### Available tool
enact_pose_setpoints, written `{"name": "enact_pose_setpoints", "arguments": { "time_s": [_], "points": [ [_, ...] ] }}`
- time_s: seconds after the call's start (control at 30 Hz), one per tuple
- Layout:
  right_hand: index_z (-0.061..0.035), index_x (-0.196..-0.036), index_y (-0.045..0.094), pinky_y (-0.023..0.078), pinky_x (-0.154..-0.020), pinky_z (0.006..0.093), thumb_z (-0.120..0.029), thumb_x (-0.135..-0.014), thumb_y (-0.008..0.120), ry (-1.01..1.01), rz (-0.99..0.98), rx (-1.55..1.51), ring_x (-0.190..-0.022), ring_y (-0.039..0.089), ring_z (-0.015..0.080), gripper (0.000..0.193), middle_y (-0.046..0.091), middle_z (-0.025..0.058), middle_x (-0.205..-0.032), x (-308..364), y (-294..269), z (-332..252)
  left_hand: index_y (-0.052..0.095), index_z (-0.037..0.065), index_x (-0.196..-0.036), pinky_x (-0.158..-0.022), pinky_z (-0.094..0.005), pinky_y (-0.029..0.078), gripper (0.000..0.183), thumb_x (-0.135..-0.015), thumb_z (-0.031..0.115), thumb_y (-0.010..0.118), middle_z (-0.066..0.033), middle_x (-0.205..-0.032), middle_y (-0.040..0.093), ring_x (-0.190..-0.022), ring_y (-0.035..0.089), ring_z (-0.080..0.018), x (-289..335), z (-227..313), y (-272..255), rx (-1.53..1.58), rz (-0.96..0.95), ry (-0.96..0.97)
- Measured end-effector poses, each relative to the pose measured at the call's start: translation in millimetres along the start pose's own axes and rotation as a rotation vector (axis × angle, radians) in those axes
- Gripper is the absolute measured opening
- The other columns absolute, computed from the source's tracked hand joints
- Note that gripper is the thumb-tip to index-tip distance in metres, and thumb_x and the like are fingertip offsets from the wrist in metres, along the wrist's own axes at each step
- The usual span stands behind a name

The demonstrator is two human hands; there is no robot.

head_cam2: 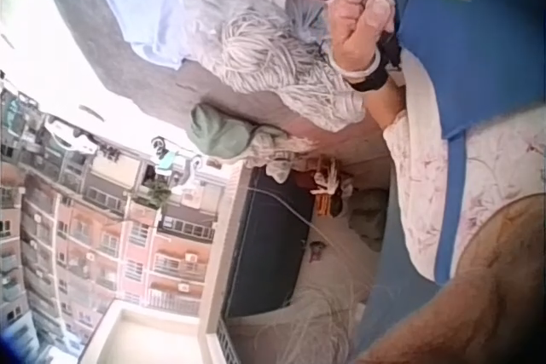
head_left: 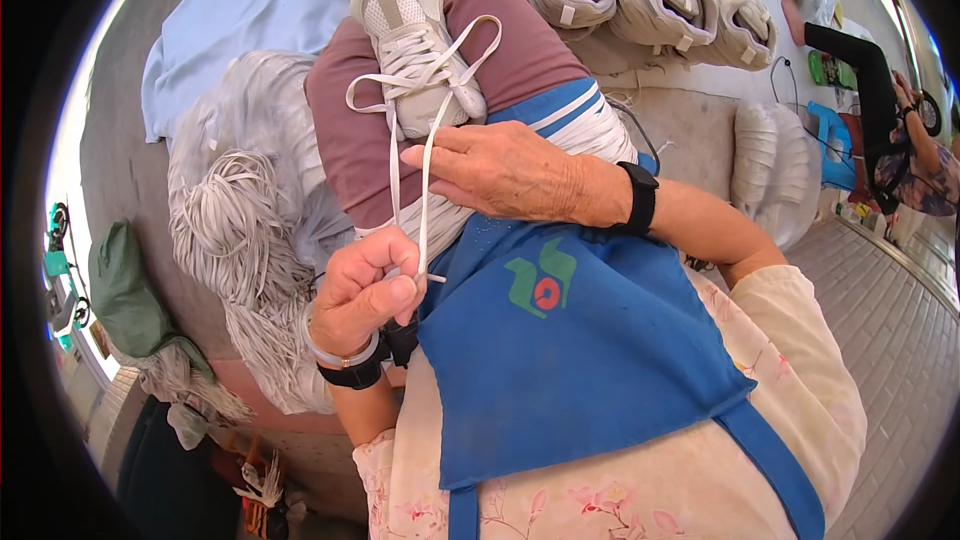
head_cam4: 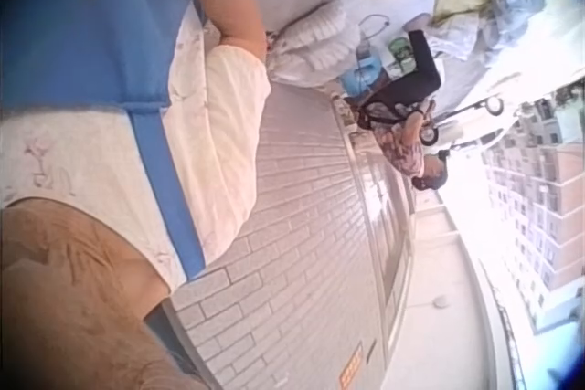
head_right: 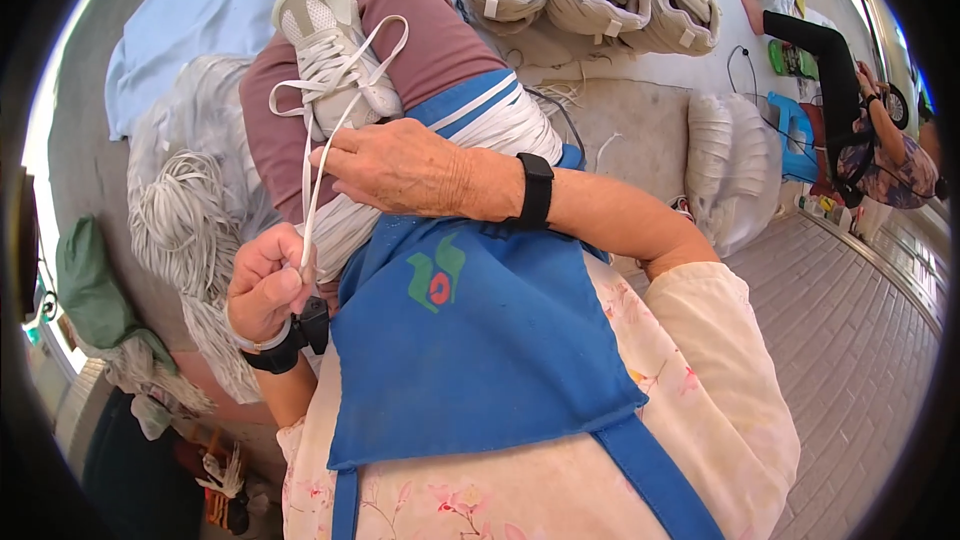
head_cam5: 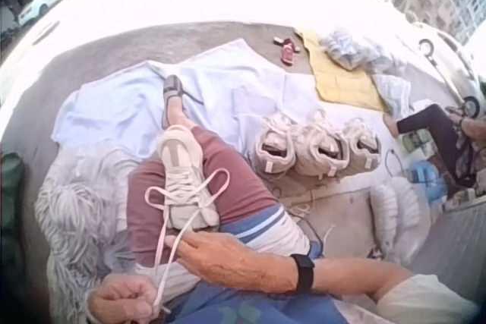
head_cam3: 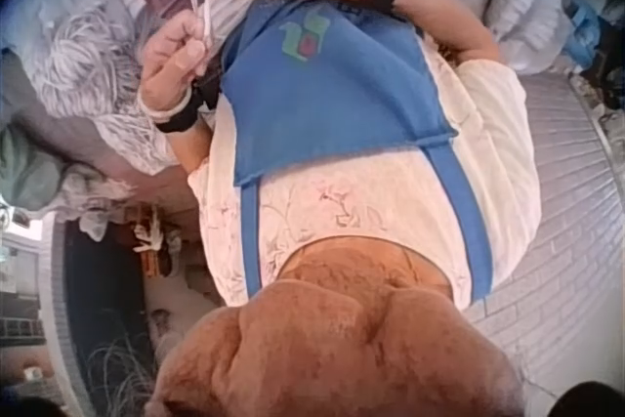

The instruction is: Lacing a shoe and organizing a large bundle of shoelaces while seated.

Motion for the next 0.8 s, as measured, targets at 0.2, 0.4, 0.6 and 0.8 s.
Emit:
{"name": "enact_pose_setpoints", "arguments": {
  "time_s": [0.2, 0.4, 0.6, 0.8],
  "points": [
    [-0.0081, -0.116, 0.051, 0.051, -0.062, 0.0351, -0.008, -0.073, 0.066, -0.029, -0.092, 0.017, -0.077, 0.059, 0.0264, 0.044, 0.054, 0.0106, -0.097, -7, 14, -10, 0.048, 0.003, -0.085, -0.053, -0.0211, 0.036, 0.014, -0.090, 0.015, 0.053, -0.0004, -0.068, 0.049, -0.056, 0.043, -0.0060, -16, 7, 27, 0.113, -0.436, -0.078],
    [-0.0062, -0.096, 0.057, 0.049, -0.066, 0.0354, -0.009, -0.074, 0.065, -0.020, -0.273, 0.042, -0.079, 0.059, 0.0261, 0.023, 0.053, 0.0103, -0.094, -5, 11, -4, 0.049, 0.003, -0.082, -0.054, -0.0203, 0.036, 0.016, -0.088, 0.016, 0.055, -0.0015, -0.070, 0.050, -0.058, 0.043, -0.0054, -2, 5, 8, 0.024, -0.225, -0.086],
    [-0.0039, -0.090, 0.059, 0.048, -0.069, 0.0359, -0.006, -0.076, 0.063, 0.028, -0.135, -0.097, -0.083, 0.056, 0.0267, 0.014, 0.051, 0.0100, -0.091, -1, -8, -7, 0.051, 0.005, -0.080, -0.073, -0.0293, 0.042, 0.015, -0.082, 0.018, 0.057, -0.0150, -0.094, 0.053, -0.079, 0.052, -0.0151, 11, -6, -18, 0.002, 0.073, 0.335],
    [-0.0043, -0.089, 0.062, 0.049, -0.074, 0.0358, -0.005, -0.079, 0.062, 0.018, 0.065, -0.089, -0.088, 0.057, 0.0253, 0.010, 0.056, 0.0103, -0.099, -1, -14, -3, 0.053, 0.006, -0.085, -0.113, -0.0546, 0.013, 0.015, -0.085, 0.020, 0.057, -0.0179, -0.139, 0.040, -0.137, 0.023, -0.0386, 7, -26, -72, 0.343, 0.264, 0.523]
  ]
}}
Point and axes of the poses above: each hand's wrist, its own x-axis away from the middle knuckle, its own y-axis out of the palm, z = x × y, the point moved 1 cm from there along -x, towards the middle knuckle
